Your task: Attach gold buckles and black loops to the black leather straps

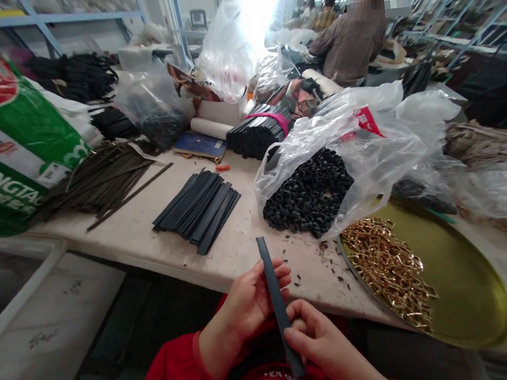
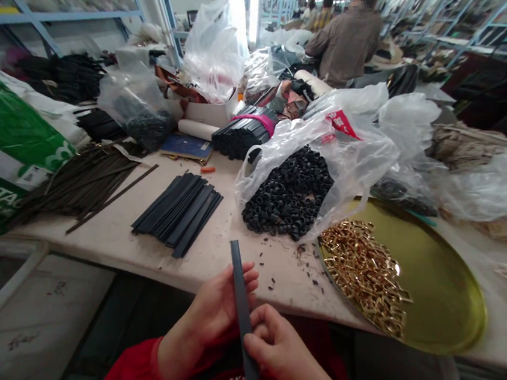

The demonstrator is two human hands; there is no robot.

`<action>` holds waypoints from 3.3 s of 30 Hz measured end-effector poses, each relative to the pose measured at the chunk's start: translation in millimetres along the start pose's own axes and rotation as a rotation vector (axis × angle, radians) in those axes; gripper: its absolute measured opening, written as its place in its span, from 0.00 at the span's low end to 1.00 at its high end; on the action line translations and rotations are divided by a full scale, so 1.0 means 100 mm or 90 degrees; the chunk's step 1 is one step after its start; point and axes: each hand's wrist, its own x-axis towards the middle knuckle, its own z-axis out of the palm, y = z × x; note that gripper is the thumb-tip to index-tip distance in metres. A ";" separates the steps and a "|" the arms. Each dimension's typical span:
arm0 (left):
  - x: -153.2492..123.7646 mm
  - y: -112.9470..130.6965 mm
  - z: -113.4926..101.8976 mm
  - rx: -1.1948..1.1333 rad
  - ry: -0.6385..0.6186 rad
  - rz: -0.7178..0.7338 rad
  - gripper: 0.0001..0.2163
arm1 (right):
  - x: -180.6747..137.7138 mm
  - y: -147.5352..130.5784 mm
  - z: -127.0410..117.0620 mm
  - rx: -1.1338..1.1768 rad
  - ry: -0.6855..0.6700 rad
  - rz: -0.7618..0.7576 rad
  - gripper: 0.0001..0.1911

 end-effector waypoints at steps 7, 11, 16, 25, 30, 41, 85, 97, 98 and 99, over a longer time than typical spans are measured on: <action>0.14 0.17 0.12 0.073 0.042 0.040 0.03 | 0.15 -0.22 -0.36 -0.236 -0.007 -0.115 0.15; 0.25 0.19 0.20 0.307 0.105 0.098 0.03 | 0.39 -0.65 -0.89 -0.612 0.312 -0.307 0.09; 0.32 0.09 0.28 0.355 0.117 0.074 0.08 | 0.88 -1.01 -1.07 -1.002 0.415 -0.338 0.09; 0.33 0.10 0.17 0.335 0.095 0.068 0.09 | 1.09 -0.98 -0.80 -1.218 0.364 -0.340 0.07; 0.32 0.08 0.11 0.344 0.085 0.078 0.09 | 1.08 -0.93 -0.81 -1.127 0.336 -0.357 0.04; 0.19 0.01 0.23 0.702 0.041 0.267 0.09 | 0.55 -0.65 -0.76 0.088 0.097 -0.177 0.15; 0.24 -0.27 0.33 1.050 -0.032 0.249 0.13 | 0.03 -0.61 -1.97 -0.956 0.538 -0.188 0.04; 0.16 -0.30 0.52 1.002 -0.048 0.310 0.13 | -0.12 -0.66 -1.13 -0.074 0.315 -0.343 0.13; 0.15 -0.31 0.51 0.992 -0.046 0.312 0.13 | -0.10 -0.65 -1.01 0.028 0.289 -0.322 0.14; 0.13 -0.31 0.50 0.990 -0.040 0.316 0.13 | -0.08 -0.63 -0.90 0.116 0.269 -0.304 0.14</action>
